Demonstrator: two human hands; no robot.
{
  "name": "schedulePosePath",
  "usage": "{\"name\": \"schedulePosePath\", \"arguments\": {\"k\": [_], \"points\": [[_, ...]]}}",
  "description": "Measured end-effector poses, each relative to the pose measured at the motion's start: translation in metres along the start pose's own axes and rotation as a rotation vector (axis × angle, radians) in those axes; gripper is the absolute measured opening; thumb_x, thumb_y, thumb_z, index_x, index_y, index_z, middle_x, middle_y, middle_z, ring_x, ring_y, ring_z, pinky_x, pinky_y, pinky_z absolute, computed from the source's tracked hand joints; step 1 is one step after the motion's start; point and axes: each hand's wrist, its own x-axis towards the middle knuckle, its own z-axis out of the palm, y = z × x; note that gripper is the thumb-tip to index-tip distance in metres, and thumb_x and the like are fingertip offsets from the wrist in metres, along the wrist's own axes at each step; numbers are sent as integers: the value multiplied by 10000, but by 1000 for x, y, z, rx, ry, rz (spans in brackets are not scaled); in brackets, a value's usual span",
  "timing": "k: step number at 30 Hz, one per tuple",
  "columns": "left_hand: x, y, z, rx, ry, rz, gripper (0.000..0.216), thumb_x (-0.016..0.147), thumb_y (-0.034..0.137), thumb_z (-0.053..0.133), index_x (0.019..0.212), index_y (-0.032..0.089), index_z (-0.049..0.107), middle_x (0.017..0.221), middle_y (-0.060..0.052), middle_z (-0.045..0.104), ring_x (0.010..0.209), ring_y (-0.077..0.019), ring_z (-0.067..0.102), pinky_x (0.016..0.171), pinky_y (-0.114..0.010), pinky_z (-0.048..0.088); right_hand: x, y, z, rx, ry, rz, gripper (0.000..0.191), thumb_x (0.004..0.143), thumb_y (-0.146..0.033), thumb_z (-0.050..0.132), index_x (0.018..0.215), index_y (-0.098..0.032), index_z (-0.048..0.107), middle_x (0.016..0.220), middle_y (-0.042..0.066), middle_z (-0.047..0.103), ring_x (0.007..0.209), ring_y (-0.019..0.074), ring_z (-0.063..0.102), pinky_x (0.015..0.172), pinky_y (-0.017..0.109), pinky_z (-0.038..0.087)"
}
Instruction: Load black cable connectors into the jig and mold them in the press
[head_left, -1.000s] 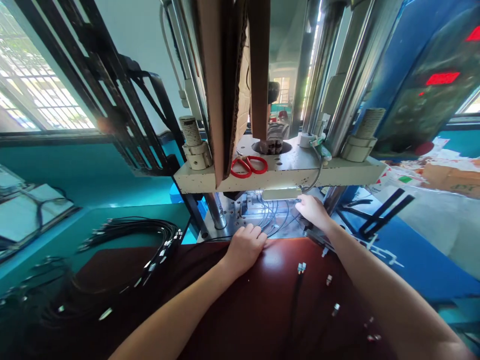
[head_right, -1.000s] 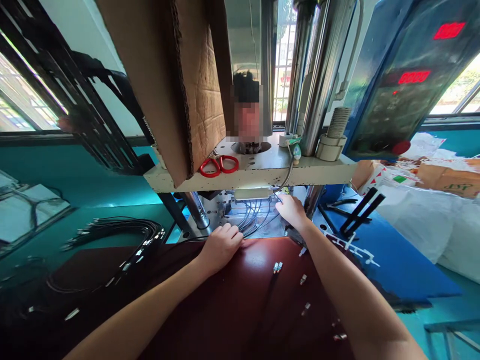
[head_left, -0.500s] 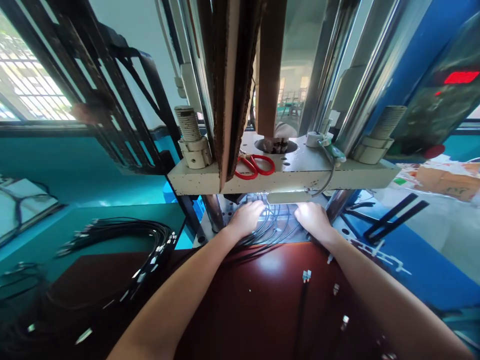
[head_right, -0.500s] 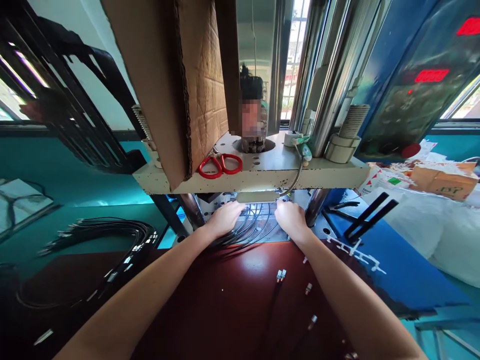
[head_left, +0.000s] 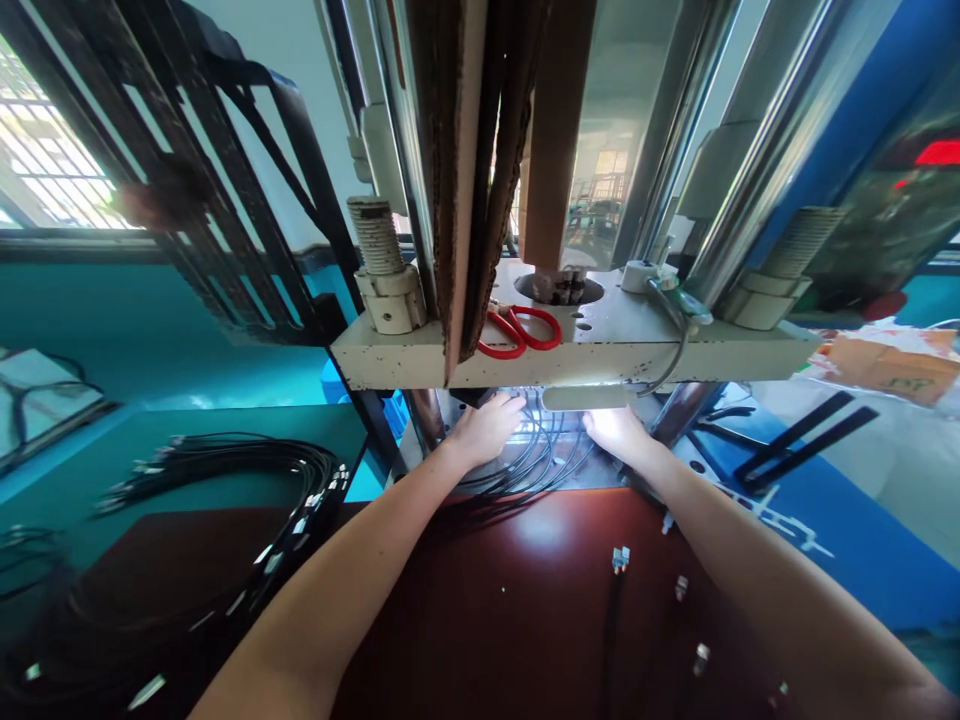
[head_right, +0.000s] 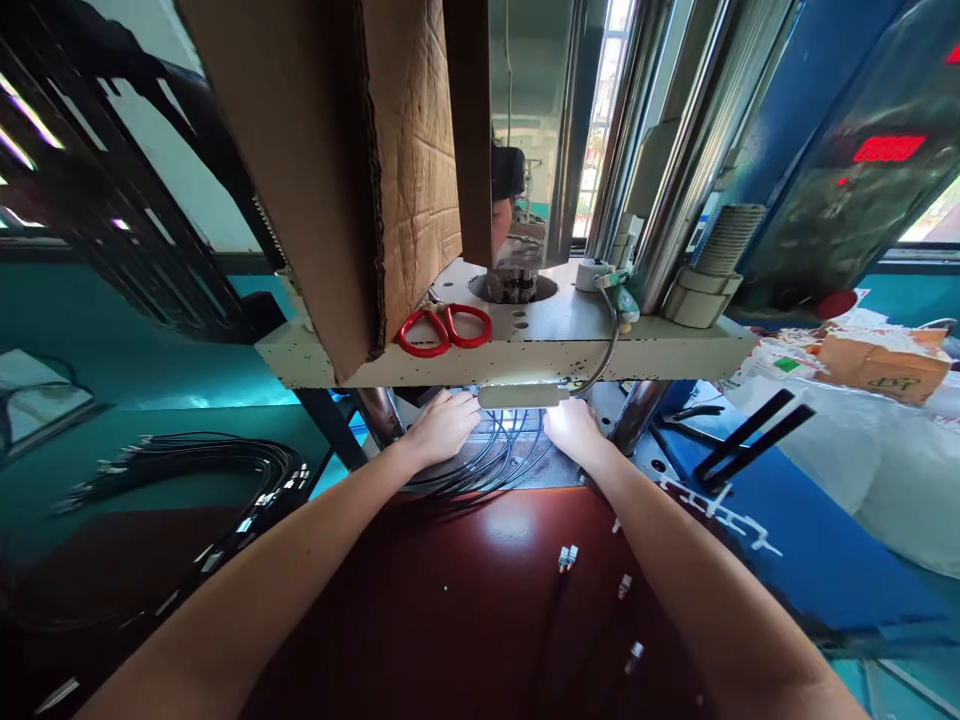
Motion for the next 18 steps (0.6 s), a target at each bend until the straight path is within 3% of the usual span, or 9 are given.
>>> {"name": "schedulePosePath", "arguments": {"k": [5, 12, 18], "points": [[-3, 4, 3, -13, 64, 9, 138, 806, 154, 477, 911, 139, 565, 964, -84, 584, 956, -216, 518, 811, -341, 402, 12, 7, 8, 46, 41, 15, 342, 821, -197, 431, 1053, -147, 675, 1002, 147, 686, 912, 264, 632, 774, 344, 478], [-5, 6, 7, -53, 95, -2, 246, 794, 133, 460, 1022, 129, 554, 1005, -89, 589, 974, -217, 523, 828, -337, 390, 19, 10, 8, 53, 72, -106, 328, 824, -160, 441, 1054, -158, 675, 1049, 143, 673, 949, 276, 615, 814, 356, 472], [-3, 16, 7, 9, 88, -78, 201, 817, 131, 434, 961, 128, 573, 983, -103, 599, 942, -231, 533, 783, -354, 389, 11, 18, 10, 49, 118, -233, 404, 801, -52, 399, 1121, -143, 630, 1176, 157, 606, 1057, 278, 566, 915, 391, 413]]}}
